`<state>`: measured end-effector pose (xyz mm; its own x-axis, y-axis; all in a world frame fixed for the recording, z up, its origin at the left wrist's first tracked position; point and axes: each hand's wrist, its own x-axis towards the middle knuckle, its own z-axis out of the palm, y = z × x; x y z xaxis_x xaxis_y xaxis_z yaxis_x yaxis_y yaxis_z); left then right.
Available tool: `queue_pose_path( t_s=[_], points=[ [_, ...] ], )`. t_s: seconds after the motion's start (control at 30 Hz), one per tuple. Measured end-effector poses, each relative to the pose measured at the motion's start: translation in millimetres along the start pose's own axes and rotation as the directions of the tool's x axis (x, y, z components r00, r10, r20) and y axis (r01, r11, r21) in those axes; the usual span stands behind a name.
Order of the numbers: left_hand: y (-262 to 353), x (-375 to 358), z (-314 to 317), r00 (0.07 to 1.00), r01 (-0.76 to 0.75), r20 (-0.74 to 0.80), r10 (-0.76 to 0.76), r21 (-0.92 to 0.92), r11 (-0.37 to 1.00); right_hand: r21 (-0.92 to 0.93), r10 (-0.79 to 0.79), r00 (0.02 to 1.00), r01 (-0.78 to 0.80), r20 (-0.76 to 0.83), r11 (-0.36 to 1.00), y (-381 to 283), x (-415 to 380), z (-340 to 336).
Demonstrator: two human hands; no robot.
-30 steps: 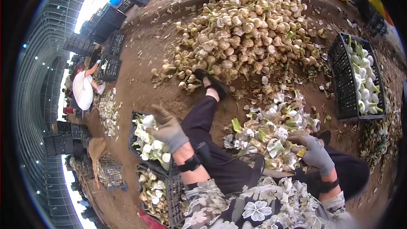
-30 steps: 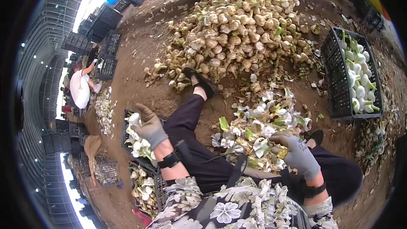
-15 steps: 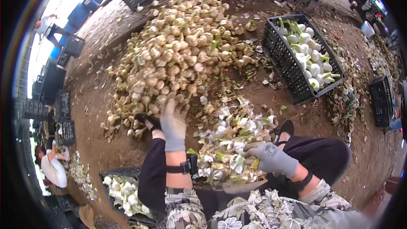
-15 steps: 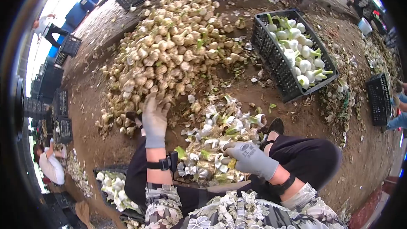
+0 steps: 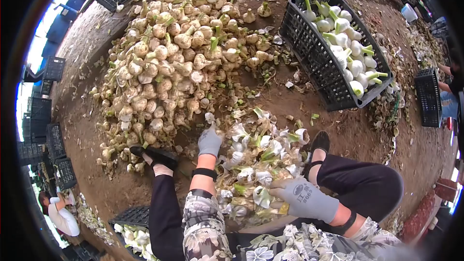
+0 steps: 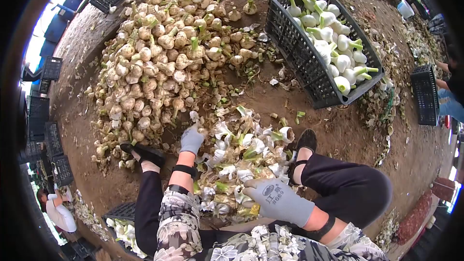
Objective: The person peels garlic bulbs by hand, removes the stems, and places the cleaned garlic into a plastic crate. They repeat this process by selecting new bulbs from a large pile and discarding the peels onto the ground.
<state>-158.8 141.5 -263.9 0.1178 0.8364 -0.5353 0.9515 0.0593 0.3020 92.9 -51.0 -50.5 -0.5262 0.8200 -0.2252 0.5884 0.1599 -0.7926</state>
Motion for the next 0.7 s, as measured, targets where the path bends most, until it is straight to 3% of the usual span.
queue_pose_path(
  t_s=[0.1, 0.17, 0.2, 0.23, 0.27, 0.3, 0.33, 0.37, 0.4, 0.43, 0.5, 0.53, 0.63, 0.7],
  points=[
    [2, -20, -4, 0.997, 0.067, 0.021, -0.069, 0.068, 0.995, -0.019, -0.034, 0.998, 0.033, -0.053, 0.999, -1, -2, 3],
    [-2, -33, -5, 0.988, 0.150, -0.012, -0.154, -0.169, 0.974, -0.019, -0.006, 0.998, 0.005, -0.063, 1.000, -5, -1, 1],
    [-13, -34, 5, 0.992, 0.030, -0.100, -0.075, -0.390, 0.920, -0.021, -0.006, 0.997, 0.004, -0.075, 1.000, -6, 0, 0],
    [-6, -44, -6, 0.992, 0.019, -0.105, -0.064, -0.382, 0.924, 0.015, 0.014, 0.999, -0.013, -0.052, 1.000, -6, 1, -2],
    [9, -63, -27, 0.999, 0.009, -0.014, -0.029, -0.752, 0.659, 0.054, 0.031, 0.999, -0.030, -0.027, 0.998, -8, 2, -4],
    [24, -83, -46, 0.998, 0.042, 0.055, 0.044, -0.965, 0.260, 0.056, 0.028, 0.999, -0.025, -0.040, 0.998, -12, 3, -7],
    [38, -98, -60, 0.998, 0.032, 0.047, 0.051, -0.962, 0.271, 0.132, 0.029, 0.986, -0.007, -0.162, 0.991, -15, 4, -9],
    [53, -112, -73, 0.990, -0.016, -0.005, 0.138, -0.997, 0.076, 0.202, 0.038, 0.958, 0.020, -0.283, 0.979, -18, 4, -12],
    [70, -127, -84, 0.974, -0.044, -0.070, 0.218, -0.991, -0.124, 0.316, 0.165, 0.961, -0.090, -0.220, 0.945, -19, 3, -14],
    [89, -146, -97, 0.969, -0.050, -0.076, 0.234, -0.992, -0.116, 0.314, 0.165, 0.957, -0.084, -0.240, 0.946, -22, 2, -17],
    [124, -184, -112, 0.953, -0.216, -0.223, 0.206, -0.975, -0.058, 0.774, 0.394, 0.907, -0.143, -0.146, 0.616, -30, 2, -26],
    [134, -196, -110, 0.919, -0.277, -0.292, 0.267, -0.957, -0.091, 0.853, 0.432, 0.895, -0.136, -0.113, 0.505, -36, 2, -33],
    [149, -222, -91, 0.836, -0.343, -0.332, 0.438, -0.938, -0.055, 0.985, 0.455, 0.881, 0.056, -0.125, 0.161, -32, -7, -33],
    [156, -237, -87, 0.813, -0.400, -0.359, 0.458, -0.917, -0.009, 0.984, 0.495, 0.851, 0.153, -0.177, 0.088, -26, -11, -27]
  ],
)
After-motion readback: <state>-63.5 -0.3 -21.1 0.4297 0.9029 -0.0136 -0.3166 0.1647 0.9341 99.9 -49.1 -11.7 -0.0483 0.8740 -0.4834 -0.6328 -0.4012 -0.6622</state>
